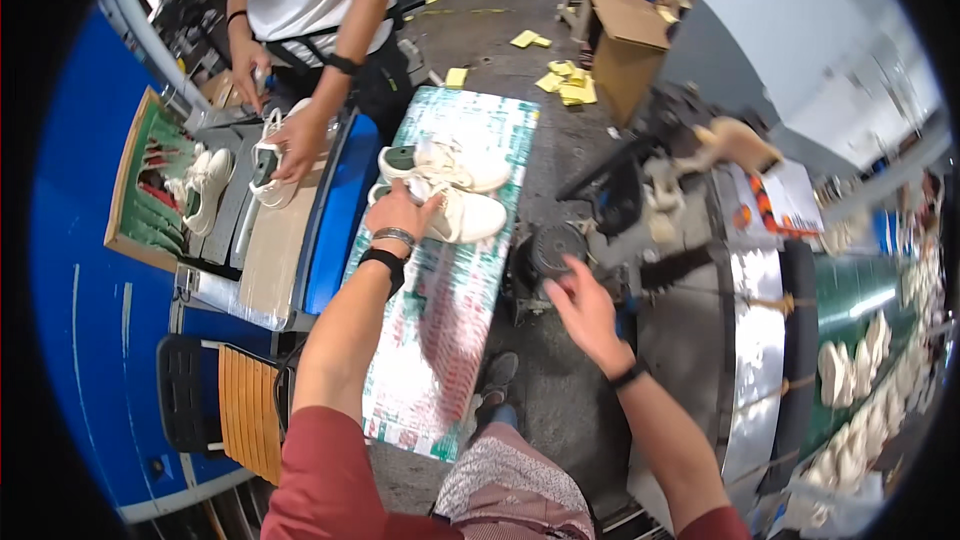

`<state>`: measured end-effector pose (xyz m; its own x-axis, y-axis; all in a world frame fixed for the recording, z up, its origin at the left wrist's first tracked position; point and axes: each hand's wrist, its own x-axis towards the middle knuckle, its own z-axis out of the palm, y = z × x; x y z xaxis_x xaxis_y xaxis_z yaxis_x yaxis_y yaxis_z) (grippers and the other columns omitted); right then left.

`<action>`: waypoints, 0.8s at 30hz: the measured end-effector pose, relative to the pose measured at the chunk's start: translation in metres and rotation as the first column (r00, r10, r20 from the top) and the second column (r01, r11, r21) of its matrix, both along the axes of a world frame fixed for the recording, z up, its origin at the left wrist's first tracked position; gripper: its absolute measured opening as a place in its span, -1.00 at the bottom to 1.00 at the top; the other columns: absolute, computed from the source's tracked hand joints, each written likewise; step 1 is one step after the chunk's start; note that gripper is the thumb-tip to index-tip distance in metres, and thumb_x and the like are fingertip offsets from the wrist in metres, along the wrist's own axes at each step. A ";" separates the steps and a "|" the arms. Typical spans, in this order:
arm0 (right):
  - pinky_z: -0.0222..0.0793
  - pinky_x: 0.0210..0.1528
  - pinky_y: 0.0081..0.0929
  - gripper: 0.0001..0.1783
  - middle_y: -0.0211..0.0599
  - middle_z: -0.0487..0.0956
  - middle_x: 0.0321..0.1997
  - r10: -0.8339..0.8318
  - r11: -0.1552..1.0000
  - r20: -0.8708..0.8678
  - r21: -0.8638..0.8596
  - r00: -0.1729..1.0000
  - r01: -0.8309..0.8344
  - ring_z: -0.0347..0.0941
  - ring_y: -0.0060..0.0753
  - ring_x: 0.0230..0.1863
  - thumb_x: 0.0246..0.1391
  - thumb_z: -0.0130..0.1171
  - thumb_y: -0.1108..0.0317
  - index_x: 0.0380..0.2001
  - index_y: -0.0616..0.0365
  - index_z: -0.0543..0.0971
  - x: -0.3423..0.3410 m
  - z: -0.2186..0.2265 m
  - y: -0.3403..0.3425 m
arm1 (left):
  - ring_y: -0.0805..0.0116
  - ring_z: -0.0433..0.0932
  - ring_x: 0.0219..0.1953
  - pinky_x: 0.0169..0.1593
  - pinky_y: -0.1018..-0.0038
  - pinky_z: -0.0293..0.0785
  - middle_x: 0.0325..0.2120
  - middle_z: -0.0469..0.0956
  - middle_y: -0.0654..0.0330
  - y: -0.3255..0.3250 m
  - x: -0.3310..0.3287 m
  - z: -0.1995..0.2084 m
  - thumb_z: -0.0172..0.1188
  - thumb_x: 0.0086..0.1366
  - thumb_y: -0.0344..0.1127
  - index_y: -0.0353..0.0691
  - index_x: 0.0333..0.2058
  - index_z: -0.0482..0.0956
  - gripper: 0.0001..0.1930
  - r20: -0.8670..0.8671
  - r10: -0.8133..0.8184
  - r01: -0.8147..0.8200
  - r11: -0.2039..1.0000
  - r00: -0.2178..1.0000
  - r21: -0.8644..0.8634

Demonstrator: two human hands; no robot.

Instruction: Inserting shoe lasts into white sneakers on a factory assembly line.

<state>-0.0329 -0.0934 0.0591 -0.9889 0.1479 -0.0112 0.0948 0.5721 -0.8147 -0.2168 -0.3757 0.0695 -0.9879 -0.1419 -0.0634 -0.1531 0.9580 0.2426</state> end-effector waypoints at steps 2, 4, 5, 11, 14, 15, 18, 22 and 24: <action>0.49 -0.02 -0.18 -0.25 -0.11 0.68 -0.16 0.078 0.996 0.112 0.036 0.991 -0.083 0.62 -0.04 -0.09 0.17 0.20 -0.15 0.25 0.16 0.42 -0.105 0.008 -0.052 | -0.12 0.67 -0.32 -0.26 0.03 0.57 -0.39 0.68 -0.12 -0.014 -0.014 -0.028 0.15 0.26 0.34 -0.26 -0.20 0.63 -0.35 -0.099 -0.171 0.169 0.985 0.980 -0.031; 0.48 0.04 -0.14 -0.14 -0.01 0.67 -0.09 0.107 0.981 0.144 0.144 0.984 -0.128 0.61 0.02 -0.02 0.15 0.15 -0.27 0.28 0.20 0.39 -0.184 0.013 -0.094 | -0.08 0.63 -0.50 -0.39 0.06 0.53 -0.59 0.60 -0.06 -0.012 0.008 -0.026 0.21 0.31 0.01 -0.14 -0.37 0.61 -0.68 -0.151 -0.342 0.345 0.939 0.927 -0.008; 0.47 0.07 -0.12 -0.09 0.05 0.65 -0.05 0.141 0.965 0.135 0.203 0.981 -0.166 0.60 0.05 0.01 0.14 0.13 -0.31 0.29 0.22 0.36 -0.214 0.016 -0.120 | -0.09 0.61 -0.51 -0.44 0.04 0.49 -0.60 0.58 -0.04 -0.021 0.029 -0.026 0.22 0.28 -0.10 -0.13 -0.42 0.56 -0.77 -0.150 -0.404 0.410 0.912 0.903 0.010; 0.55 -0.09 -0.06 -0.56 0.02 0.71 -0.32 0.275 0.858 0.070 0.433 0.959 -0.277 0.68 0.02 -0.20 0.14 0.15 0.05 -0.22 0.25 0.69 -0.293 -0.008 -0.133 | 0.01 0.58 -0.62 -0.54 0.15 0.44 -0.71 0.53 0.07 -0.021 0.134 0.020 0.25 0.30 -0.02 -0.09 -0.45 0.52 -0.70 0.002 -0.560 0.559 0.827 0.828 0.048; 0.58 -0.29 -0.12 -0.78 -0.09 0.69 -0.39 0.410 0.766 -0.085 0.573 0.908 -0.292 0.67 -0.07 -0.33 0.03 0.23 0.30 -0.30 0.15 0.71 -0.243 -0.026 -0.104 | -0.11 0.55 -0.61 -0.51 0.07 0.44 -0.71 0.52 -0.04 -0.035 0.170 0.006 0.30 0.27 -0.05 -0.18 -0.56 0.53 -0.64 0.114 -0.491 0.485 0.871 0.864 0.072; 0.54 -0.32 -0.09 -0.71 -0.09 0.68 -0.39 0.138 0.962 -0.195 0.259 0.971 -0.085 0.64 -0.02 -0.35 0.05 0.23 0.29 -0.15 0.14 0.68 -0.212 -0.035 -0.096 | -0.18 0.51 -0.61 -0.50 0.02 0.40 -0.71 0.49 -0.11 -0.037 0.183 0.004 0.31 0.26 -0.09 -0.22 -0.57 0.52 -0.64 0.068 -0.481 0.473 0.875 0.874 0.103; 0.50 -0.33 -0.07 -0.68 0.03 0.66 -0.36 -0.109 0.976 -0.229 -0.208 0.967 0.060 0.60 0.08 -0.39 0.12 0.13 0.42 -0.04 0.18 0.61 -0.091 0.007 -0.023 | -0.20 0.52 -0.60 -0.49 0.03 0.40 -0.69 0.50 -0.12 -0.027 0.222 0.020 0.29 0.26 -0.17 -0.22 -0.50 0.53 -0.73 0.094 -0.475 0.470 0.879 0.875 0.078; 0.48 -0.47 -0.42 -0.68 -0.33 0.65 -0.34 -0.420 0.540 0.201 -0.728 0.885 0.421 0.54 -0.54 -0.47 0.25 0.02 0.49 0.02 0.23 0.60 0.076 0.052 0.109 | -0.12 0.57 -0.10 -0.08 0.15 0.51 -0.14 0.60 -0.16 0.023 0.254 0.040 0.25 0.34 -0.18 -0.35 -0.11 0.63 -0.67 0.598 -0.337 0.487 0.867 0.728 -0.104; 0.45 -0.48 -0.60 -0.66 -0.41 0.64 -0.28 -0.539 0.442 0.293 -0.700 0.790 0.561 0.50 -0.70 -0.46 0.28 -0.03 0.49 0.04 0.22 0.60 0.152 0.075 0.196 | -0.20 0.56 -0.29 -0.24 0.08 0.47 -0.35 0.59 -0.18 0.076 0.265 0.049 0.25 0.32 -0.19 -0.29 -0.13 0.65 -0.71 0.414 -0.537 0.583 0.812 0.735 0.018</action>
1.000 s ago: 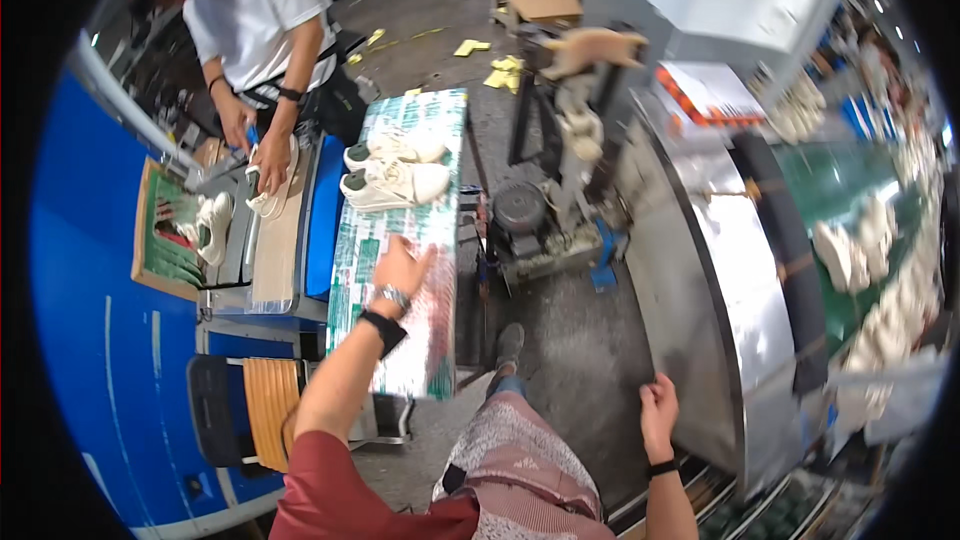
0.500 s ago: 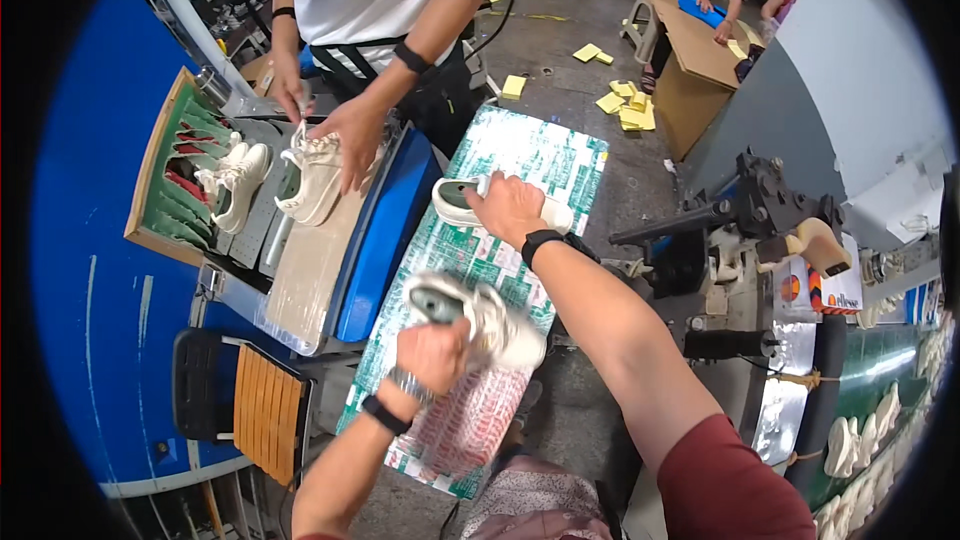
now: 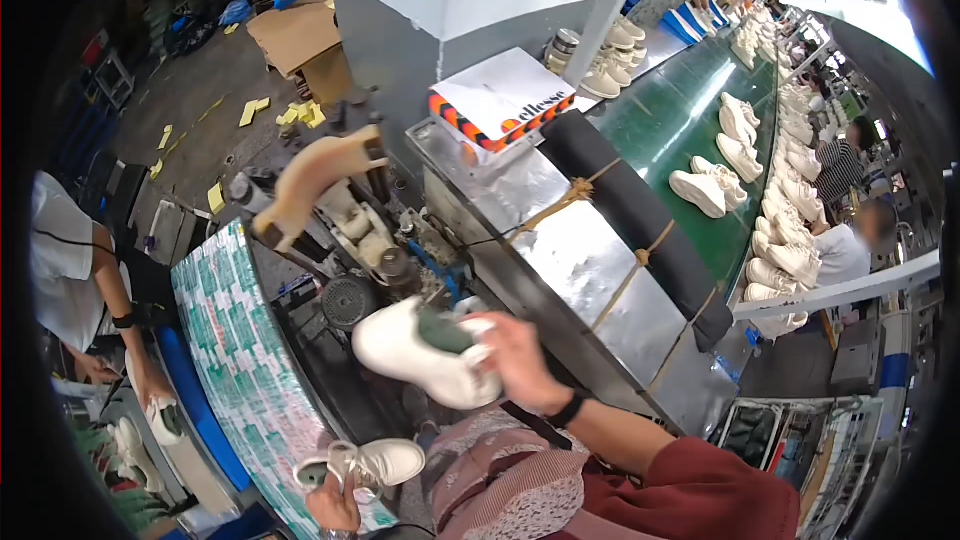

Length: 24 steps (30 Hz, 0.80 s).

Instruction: Inserting shoe lasts into white sneakers on a factory assembly line.

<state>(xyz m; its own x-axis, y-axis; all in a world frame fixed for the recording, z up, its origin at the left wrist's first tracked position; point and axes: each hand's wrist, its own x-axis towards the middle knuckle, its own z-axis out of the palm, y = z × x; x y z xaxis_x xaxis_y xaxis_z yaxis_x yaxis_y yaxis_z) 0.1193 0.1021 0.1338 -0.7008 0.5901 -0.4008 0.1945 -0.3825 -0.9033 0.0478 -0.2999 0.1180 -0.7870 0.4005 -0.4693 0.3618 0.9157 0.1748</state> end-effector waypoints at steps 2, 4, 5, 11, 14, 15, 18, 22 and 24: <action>0.45 -0.45 -0.67 -0.64 -0.39 0.64 -0.23 -0.141 0.981 0.044 0.140 0.989 0.134 0.51 -0.71 -0.46 0.28 -0.05 0.49 0.07 0.21 0.59 0.065 -0.006 0.080 | -0.24 0.56 -0.49 -0.42 0.03 0.43 -0.57 0.58 -0.17 0.056 0.013 0.012 0.24 0.31 -0.21 -0.23 -0.12 0.66 -0.74 -0.098 -0.091 0.115 0.954 0.991 0.275; 0.46 -0.45 -0.63 -0.64 -0.36 0.64 -0.25 -0.238 0.926 0.101 0.325 0.966 0.194 0.52 -0.67 -0.47 0.30 -0.05 0.47 0.09 0.24 0.57 0.111 -0.036 0.136 | -0.15 0.49 -0.64 -0.53 0.04 0.38 -0.72 0.48 -0.09 0.098 0.031 0.012 0.28 0.29 -0.18 -0.25 -0.37 0.60 -0.77 -0.177 -0.139 0.194 0.917 0.974 0.350; 0.47 -0.46 -0.61 -0.63 -0.34 0.64 -0.26 -0.252 0.866 0.144 0.475 0.957 0.156 0.53 -0.65 -0.47 0.31 -0.04 0.45 0.11 0.25 0.56 0.125 -0.045 0.166 | -0.13 0.50 -0.62 -0.51 0.05 0.39 -0.70 0.49 -0.08 0.128 0.033 0.024 0.28 0.30 -0.19 -0.25 -0.36 0.60 -0.78 -0.212 -0.225 0.292 0.879 0.951 0.376; 0.43 -0.08 -0.43 -0.32 -0.29 0.61 -0.14 -0.179 0.959 -0.069 0.212 0.981 0.190 0.55 -0.47 -0.11 0.43 -0.02 0.10 0.47 0.10 0.10 0.144 -0.051 0.197 | 0.02 0.44 -0.59 -0.48 0.18 0.36 -0.67 0.40 0.07 0.269 0.041 0.076 0.38 0.18 -0.29 -0.24 -0.50 0.56 -0.80 -0.403 -0.328 0.520 0.524 0.854 0.675; 0.26 0.39 -0.20 -0.13 0.00 0.41 0.37 0.047 0.737 -0.368 -0.614 0.929 -0.281 0.34 -0.09 0.36 0.38 -0.14 -0.29 0.48 0.09 0.08 0.102 -0.025 0.134 | 0.04 0.48 -0.50 -0.43 0.21 0.41 -0.55 0.46 0.04 0.307 0.041 0.086 0.43 0.12 -0.27 -0.28 -0.42 0.57 -0.76 -0.455 -0.346 0.569 0.415 0.821 0.710; 0.24 0.42 -0.20 -0.14 -0.01 0.31 0.46 0.048 0.455 -0.371 -0.819 0.927 -0.351 0.31 -0.04 0.40 0.37 -0.09 -0.20 0.48 0.20 0.09 0.088 0.011 0.120 | 0.03 0.48 -0.49 -0.43 0.21 0.42 -0.51 0.47 0.04 0.308 0.039 0.083 0.44 0.11 -0.24 -0.29 -0.40 0.57 -0.73 -0.465 -0.322 0.564 0.401 0.824 0.721; 0.31 0.36 -0.22 -0.14 0.00 0.28 0.47 0.253 0.645 -0.417 -0.600 0.873 -0.473 0.35 -0.08 0.36 0.29 0.04 -0.05 0.46 0.28 0.11 0.046 0.025 0.123 | 0.02 0.58 -0.37 -0.29 0.26 0.54 -0.41 0.54 0.04 0.308 0.024 0.082 0.42 0.13 -0.21 -0.27 -0.21 0.56 -0.66 -0.258 -0.049 0.244 0.526 0.965 0.815; 0.30 0.35 -0.30 -0.02 0.02 0.35 0.38 0.342 0.940 -0.332 0.117 0.879 -0.322 0.33 -0.15 0.37 0.06 0.31 0.29 0.47 0.30 0.07 -0.011 0.063 0.108 | 0.43 0.58 -0.32 -0.29 0.45 0.54 -0.34 0.57 0.18 0.315 -0.014 0.018 0.28 0.14 -0.47 -0.30 -0.14 0.48 -0.71 0.311 0.107 -0.326 0.169 0.944 0.930; 0.31 0.33 -0.28 0.02 0.10 0.35 0.36 0.402 0.868 -0.298 0.424 0.866 -0.257 0.34 -0.09 0.34 0.01 0.35 0.28 0.47 0.30 0.08 -0.050 0.050 0.106 | 0.53 0.56 -0.34 -0.35 0.53 0.52 -0.38 0.56 0.24 0.322 -0.041 0.007 0.21 0.14 -0.55 -0.28 -0.17 0.45 -0.74 0.386 0.106 -0.396 0.098 0.916 0.913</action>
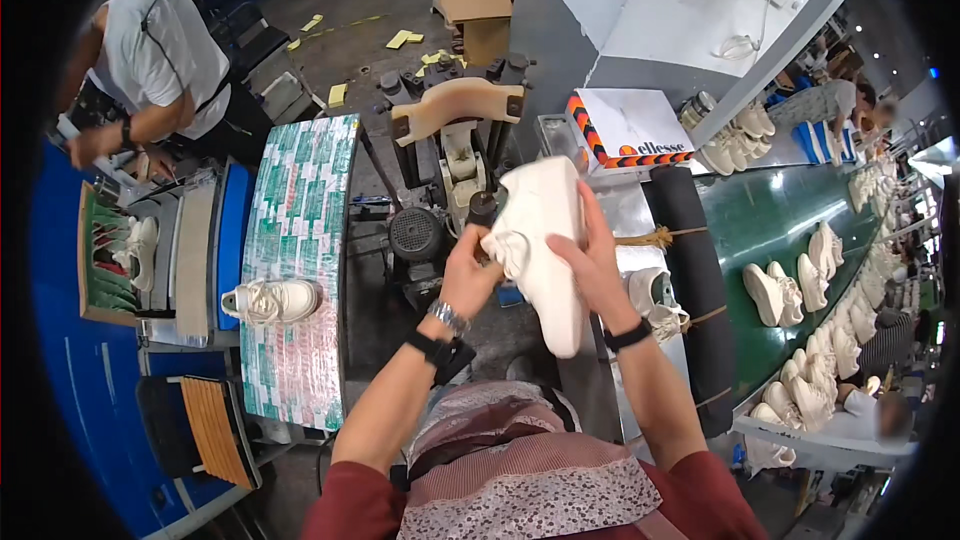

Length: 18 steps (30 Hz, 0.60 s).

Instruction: Inserting shoe lasts into white sneakers on a factory assembly line.

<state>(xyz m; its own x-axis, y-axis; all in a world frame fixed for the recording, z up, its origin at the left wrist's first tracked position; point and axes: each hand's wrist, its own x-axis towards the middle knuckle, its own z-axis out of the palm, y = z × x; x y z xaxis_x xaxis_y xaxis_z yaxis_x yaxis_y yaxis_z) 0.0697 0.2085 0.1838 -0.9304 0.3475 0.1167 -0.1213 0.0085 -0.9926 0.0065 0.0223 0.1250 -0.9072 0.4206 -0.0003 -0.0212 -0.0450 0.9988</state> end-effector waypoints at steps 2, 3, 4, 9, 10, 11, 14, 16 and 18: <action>0.35 0.29 -0.25 0.05 0.14 0.37 0.30 -0.018 0.945 0.019 0.328 1.000 0.011 0.38 -0.01 0.28 -0.03 0.36 0.21 0.47 0.27 0.09 -0.039 -0.001 -0.003 | 0.55 0.54 -0.34 -0.33 0.55 0.51 -0.38 0.55 0.27 0.001 -0.023 -0.023 0.17 0.17 -0.60 -0.27 -0.18 0.43 -0.76 0.185 0.000 -0.018 0.995 0.983 0.094; 0.38 0.25 -0.22 0.08 0.18 0.39 0.25 -0.025 0.800 0.037 0.601 0.999 -0.002 0.41 0.07 0.23 -0.06 0.38 0.15 0.47 0.25 0.11 -0.052 0.004 -0.008 | 0.55 0.53 -0.31 -0.32 0.59 0.49 -0.35 0.54 0.29 -0.002 -0.031 -0.026 0.14 0.18 -0.63 -0.26 -0.18 0.41 -0.76 0.220 0.001 -0.022 0.995 0.976 0.095; 0.38 0.25 -0.22 0.08 0.18 0.39 0.25 -0.030 0.792 0.040 0.611 0.999 -0.001 0.41 0.07 0.23 -0.06 0.38 0.15 0.47 0.25 0.11 -0.053 0.008 -0.013 | 0.46 0.58 -0.23 -0.22 0.54 0.53 -0.35 0.57 0.25 0.002 -0.032 -0.030 0.16 0.17 -0.63 -0.26 -0.13 0.45 -0.71 0.166 0.017 -0.025 0.999 0.986 0.045; 0.51 -0.02 -0.05 0.08 0.12 0.42 0.07 -0.152 0.383 0.424 0.858 0.893 -0.343 0.53 0.21 -0.03 -0.12 0.36 0.11 0.45 0.20 0.14 -0.071 0.079 -0.076 | 0.28 0.58 0.04 0.10 0.34 0.51 0.02 0.61 0.10 0.020 -0.019 -0.081 0.25 0.28 -0.51 -0.36 0.10 0.46 -0.59 0.206 0.075 -0.078 0.997 0.976 0.006; 0.51 -0.12 0.05 0.05 0.11 0.41 0.06 -0.123 0.357 0.381 0.879 0.916 -0.318 0.53 0.27 -0.06 -0.12 0.33 0.09 0.44 0.15 0.16 -0.075 0.074 -0.089 | 0.27 0.58 0.05 0.10 0.33 0.51 0.04 0.60 0.09 0.019 -0.022 -0.112 0.23 0.29 -0.52 -0.36 0.13 0.44 -0.58 0.217 0.075 -0.085 0.996 0.973 0.037; 0.51 -0.12 0.05 0.05 0.11 0.41 0.06 -0.098 0.355 0.380 0.876 0.920 -0.325 0.53 0.27 -0.06 -0.12 0.33 0.09 0.44 0.15 0.16 -0.072 0.064 -0.093 | 0.26 0.58 0.05 0.11 0.32 0.50 0.07 0.58 0.08 0.012 -0.022 -0.140 0.20 0.30 -0.53 -0.36 0.15 0.43 -0.56 0.230 0.080 -0.097 0.993 0.970 0.062; 0.51 -0.10 0.03 0.05 0.14 0.37 0.15 -0.059 0.410 0.104 0.909 0.993 -0.071 0.53 0.27 -0.08 -0.12 0.35 0.11 0.45 0.11 0.16 -0.037 0.032 -0.049 | 0.24 0.59 0.03 0.05 0.31 0.57 0.03 0.58 0.09 0.028 -0.010 -0.089 0.07 0.28 -0.63 -0.33 0.22 0.38 -0.50 0.138 -0.064 0.052 0.994 0.988 0.092; 0.51 -0.09 0.01 0.05 0.14 0.36 0.18 -0.061 0.421 0.128 0.903 0.990 -0.091 0.53 0.27 -0.06 -0.11 0.35 0.12 0.45 0.11 0.16 -0.032 0.037 -0.056 | 0.25 0.61 0.00 0.00 0.33 0.59 0.02 0.59 0.08 0.005 0.005 -0.088 0.05 0.28 -0.63 -0.31 0.23 0.37 -0.48 0.287 -0.069 0.029 0.989 0.955 0.144; 0.51 -0.07 0.00 0.04 0.15 0.36 0.20 -0.076 0.424 0.148 0.900 0.986 -0.102 0.52 0.28 -0.05 -0.11 0.35 0.12 0.45 0.10 0.16 -0.029 0.040 -0.058 | 0.27 0.63 -0.06 -0.10 0.38 0.63 -0.01 0.58 0.05 -0.016 0.029 -0.089 0.03 0.28 -0.61 -0.29 0.26 0.35 -0.46 0.537 -0.127 -0.019 0.966 0.834 0.258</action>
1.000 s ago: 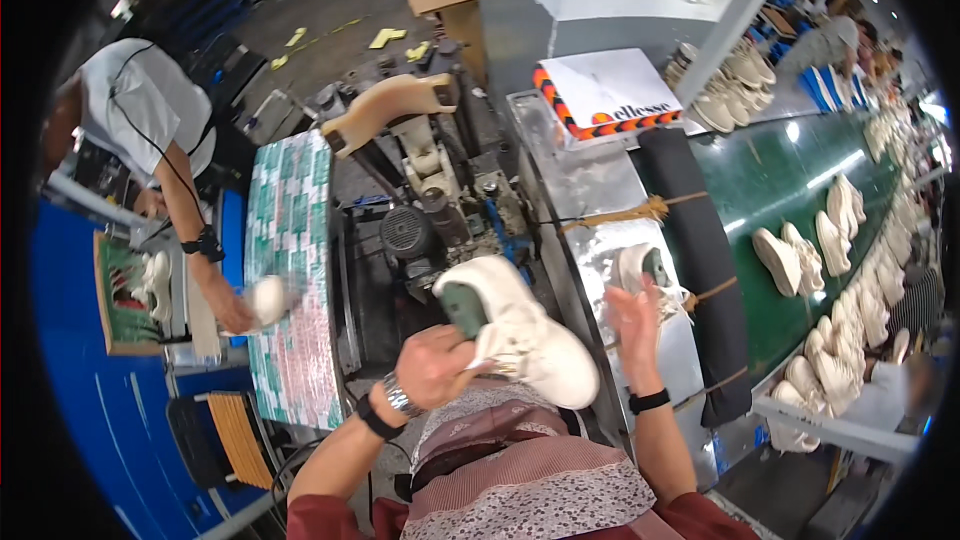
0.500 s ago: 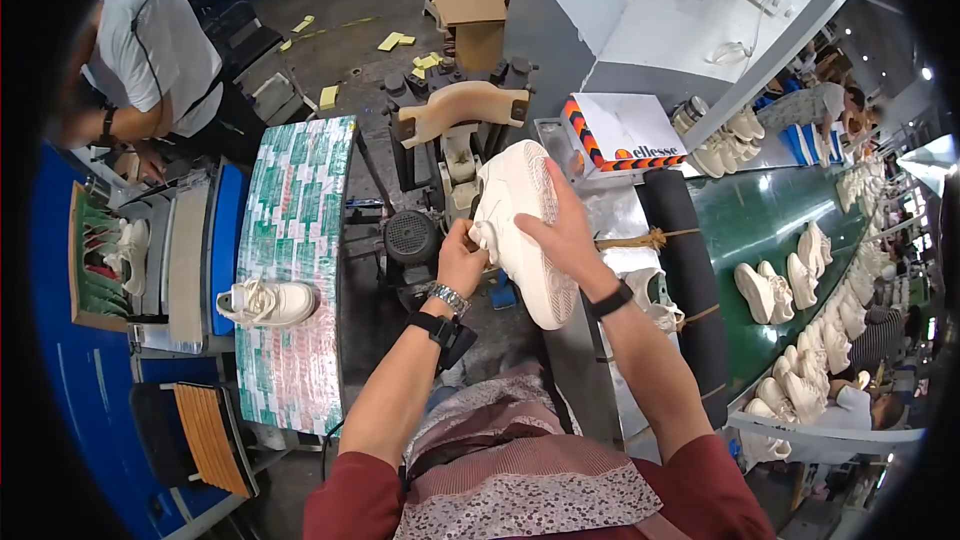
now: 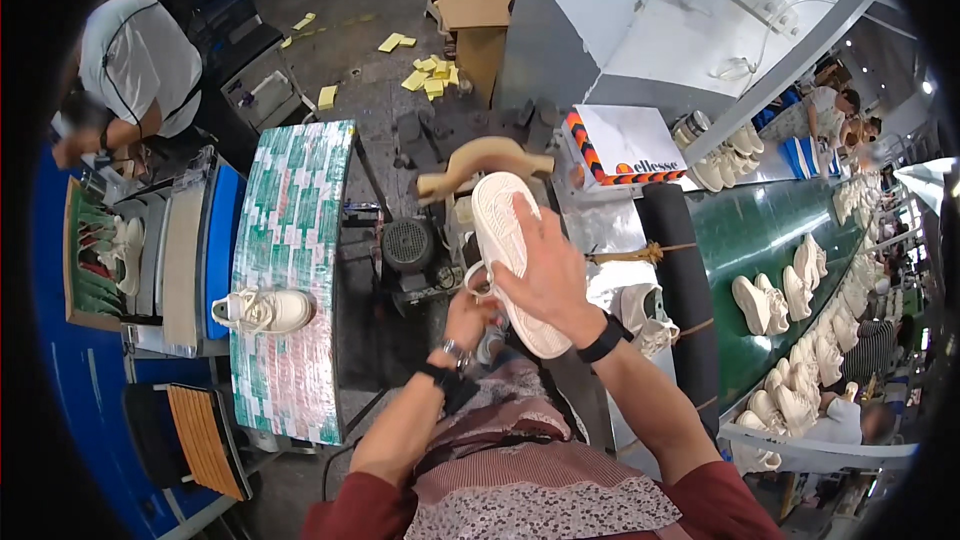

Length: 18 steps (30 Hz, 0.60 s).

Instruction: Inserting shoe lasts into white sneakers on a factory assembly line.

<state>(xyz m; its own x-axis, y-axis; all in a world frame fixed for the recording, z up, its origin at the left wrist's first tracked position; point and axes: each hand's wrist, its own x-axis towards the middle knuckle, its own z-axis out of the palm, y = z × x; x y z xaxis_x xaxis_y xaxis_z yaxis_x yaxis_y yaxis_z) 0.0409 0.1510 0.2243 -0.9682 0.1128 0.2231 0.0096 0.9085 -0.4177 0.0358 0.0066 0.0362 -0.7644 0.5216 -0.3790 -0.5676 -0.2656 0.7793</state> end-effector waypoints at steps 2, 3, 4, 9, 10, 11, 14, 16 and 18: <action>0.51 -0.04 -0.01 0.03 0.15 0.35 0.23 0.015 0.999 -0.009 -0.030 1.000 -0.016 0.52 0.28 -0.01 -0.09 0.34 0.13 0.45 0.10 0.16 -0.001 -0.001 -0.001 | 0.21 0.62 0.02 -0.02 0.27 0.62 0.05 0.56 0.05 -0.014 0.020 0.000 0.07 0.44 -0.24 -0.23 0.30 0.33 -0.50 0.182 -0.081 0.076 0.997 0.980 0.035; 0.51 -0.04 -0.01 0.03 0.15 0.35 0.23 0.014 1.000 -0.009 -0.027 1.000 -0.015 0.52 0.28 -0.01 -0.09 0.34 0.13 0.45 0.10 0.16 0.000 -0.002 0.000 | 0.21 0.62 0.02 -0.02 0.27 0.62 0.05 0.56 0.05 -0.011 0.022 0.012 0.07 0.44 -0.24 -0.23 0.30 0.33 -0.50 0.181 -0.082 0.077 0.996 0.980 0.038; 0.51 -0.04 0.00 0.03 0.16 0.34 0.24 0.000 0.999 -0.015 -0.047 1.000 -0.001 0.51 0.28 0.01 -0.09 0.35 0.13 0.45 0.10 0.16 0.001 -0.002 0.001 | 0.19 0.57 0.10 0.09 0.21 0.56 0.12 0.53 0.05 -0.006 0.025 0.033 0.01 0.48 -0.06 -0.20 0.32 0.31 -0.46 0.291 -0.137 0.069 0.970 0.947 0.232; 0.53 -0.04 -0.01 0.04 0.18 0.33 0.26 -0.042 0.995 -0.065 -0.098 0.997 0.036 0.50 0.29 0.05 -0.09 0.39 0.11 0.44 0.12 0.17 0.008 -0.002 -0.014 | 0.13 0.40 0.29 0.33 0.17 0.34 0.32 0.36 0.09 0.053 0.012 0.079 -0.18 0.50 0.31 -0.19 0.41 0.19 -0.23 0.388 0.007 -0.276 0.715 0.922 0.642; 0.53 -0.03 -0.02 0.05 0.18 0.33 0.26 -0.042 0.997 -0.118 -0.074 0.992 0.034 0.49 0.30 0.07 -0.09 0.41 0.10 0.44 0.13 0.17 0.009 -0.007 -0.011 | 0.12 0.40 0.28 0.34 0.19 0.33 0.31 0.37 0.11 0.054 0.016 0.079 -0.18 0.51 0.29 -0.19 0.42 0.18 -0.24 0.390 -0.002 -0.275 0.707 0.921 0.652; 0.53 -0.03 -0.03 0.06 0.18 0.33 0.27 -0.041 0.998 -0.173 -0.049 0.984 0.033 0.48 0.30 0.08 -0.10 0.43 0.09 0.44 0.14 0.17 0.012 -0.008 -0.010 | 0.12 0.40 0.28 0.34 0.19 0.33 0.31 0.37 0.11 0.055 0.017 0.079 -0.18 0.51 0.29 -0.19 0.42 0.18 -0.24 0.376 -0.009 -0.263 0.699 0.927 0.666; 0.54 -0.03 -0.04 0.04 0.20 0.31 0.28 -0.064 0.997 -0.205 -0.056 0.977 0.053 0.48 0.30 0.08 -0.06 0.42 0.08 0.44 0.12 0.16 0.020 -0.008 -0.019 | 0.11 0.38 0.30 0.36 0.21 0.31 0.34 0.32 0.08 0.052 0.021 0.080 -0.17 0.50 0.30 -0.18 0.42 0.16 -0.23 0.348 0.014 -0.256 0.704 0.937 0.662; 0.56 -0.06 -0.06 0.02 0.21 0.30 0.30 -0.073 0.997 -0.264 -0.041 0.962 0.064 0.48 0.29 0.09 -0.03 0.39 0.06 0.45 0.07 0.16 0.024 -0.008 -0.021 | 0.10 0.37 0.31 0.37 0.21 0.31 0.35 0.31 0.08 0.050 0.023 0.078 -0.15 0.49 0.31 -0.18 0.43 0.14 -0.21 0.307 -0.008 -0.213 0.702 0.952 0.679; 0.56 -0.04 -0.04 0.02 0.19 0.30 0.30 -0.112 0.994 -0.295 -0.038 0.949 0.106 0.49 0.30 0.09 -0.03 0.39 0.05 0.45 0.05 0.16 0.030 -0.015 -0.021 | 0.09 0.35 0.32 0.38 0.21 0.30 0.37 0.29 0.08 0.048 0.026 0.077 -0.12 0.46 0.34 -0.18 0.44 0.12 -0.17 0.276 -0.028 -0.169 0.729 0.961 0.663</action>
